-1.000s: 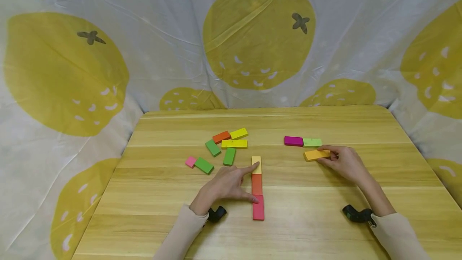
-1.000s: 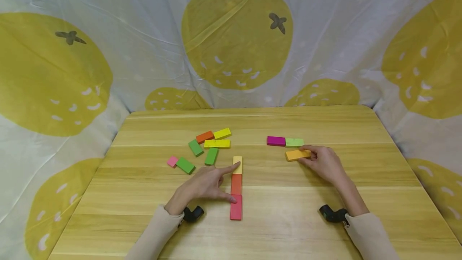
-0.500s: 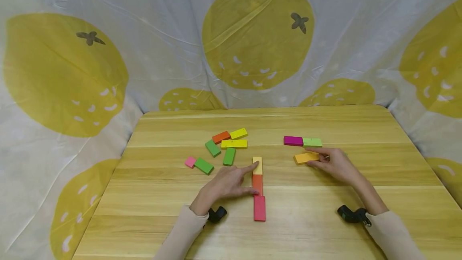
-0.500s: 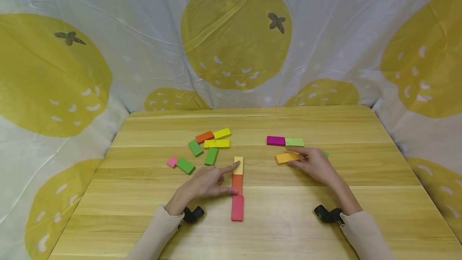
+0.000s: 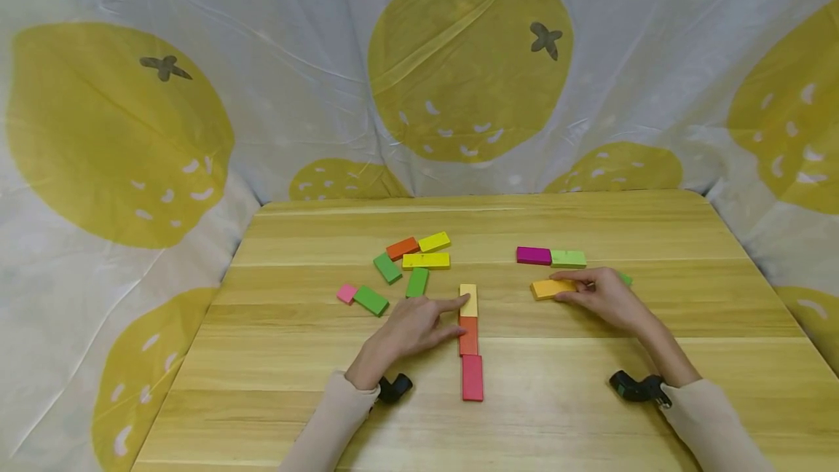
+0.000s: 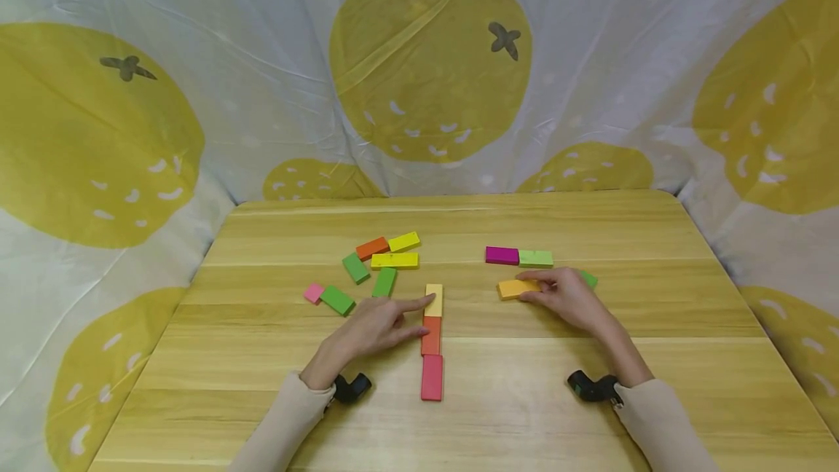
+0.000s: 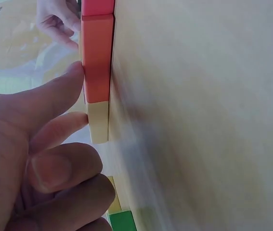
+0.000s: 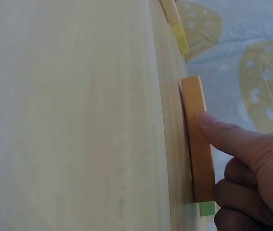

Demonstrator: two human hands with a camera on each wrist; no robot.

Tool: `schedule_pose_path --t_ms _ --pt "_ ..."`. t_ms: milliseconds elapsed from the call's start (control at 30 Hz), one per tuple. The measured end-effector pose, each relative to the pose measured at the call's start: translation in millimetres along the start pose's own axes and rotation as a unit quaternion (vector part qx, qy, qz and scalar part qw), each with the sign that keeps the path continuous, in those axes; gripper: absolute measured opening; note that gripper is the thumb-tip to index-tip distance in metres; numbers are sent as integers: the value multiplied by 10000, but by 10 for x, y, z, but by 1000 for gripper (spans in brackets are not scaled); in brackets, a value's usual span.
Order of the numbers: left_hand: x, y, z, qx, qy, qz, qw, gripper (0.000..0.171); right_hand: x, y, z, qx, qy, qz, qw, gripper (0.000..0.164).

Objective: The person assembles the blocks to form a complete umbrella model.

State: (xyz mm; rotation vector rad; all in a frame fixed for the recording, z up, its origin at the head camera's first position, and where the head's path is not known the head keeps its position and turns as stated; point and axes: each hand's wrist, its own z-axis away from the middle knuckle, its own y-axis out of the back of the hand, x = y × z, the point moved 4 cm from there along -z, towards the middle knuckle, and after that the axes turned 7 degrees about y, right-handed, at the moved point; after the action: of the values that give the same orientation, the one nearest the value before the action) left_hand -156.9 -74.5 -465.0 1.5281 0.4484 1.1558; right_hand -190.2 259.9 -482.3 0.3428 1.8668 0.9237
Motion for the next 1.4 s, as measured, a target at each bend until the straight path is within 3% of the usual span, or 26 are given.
schedule_pose_path --t_ms 267,833,1400 --pt "-6 3 -2 117 8 101 9999 57 -154 -87 -136 152 -184 62 9997 34" --pt "-3 6 -18 42 63 111 9999 56 -525 -558 -666 10 -201 122 9997 31" --pt "-12 0 -24 91 110 42 9999 56 -575 -702 -764 -85 -332 226 9992 35"
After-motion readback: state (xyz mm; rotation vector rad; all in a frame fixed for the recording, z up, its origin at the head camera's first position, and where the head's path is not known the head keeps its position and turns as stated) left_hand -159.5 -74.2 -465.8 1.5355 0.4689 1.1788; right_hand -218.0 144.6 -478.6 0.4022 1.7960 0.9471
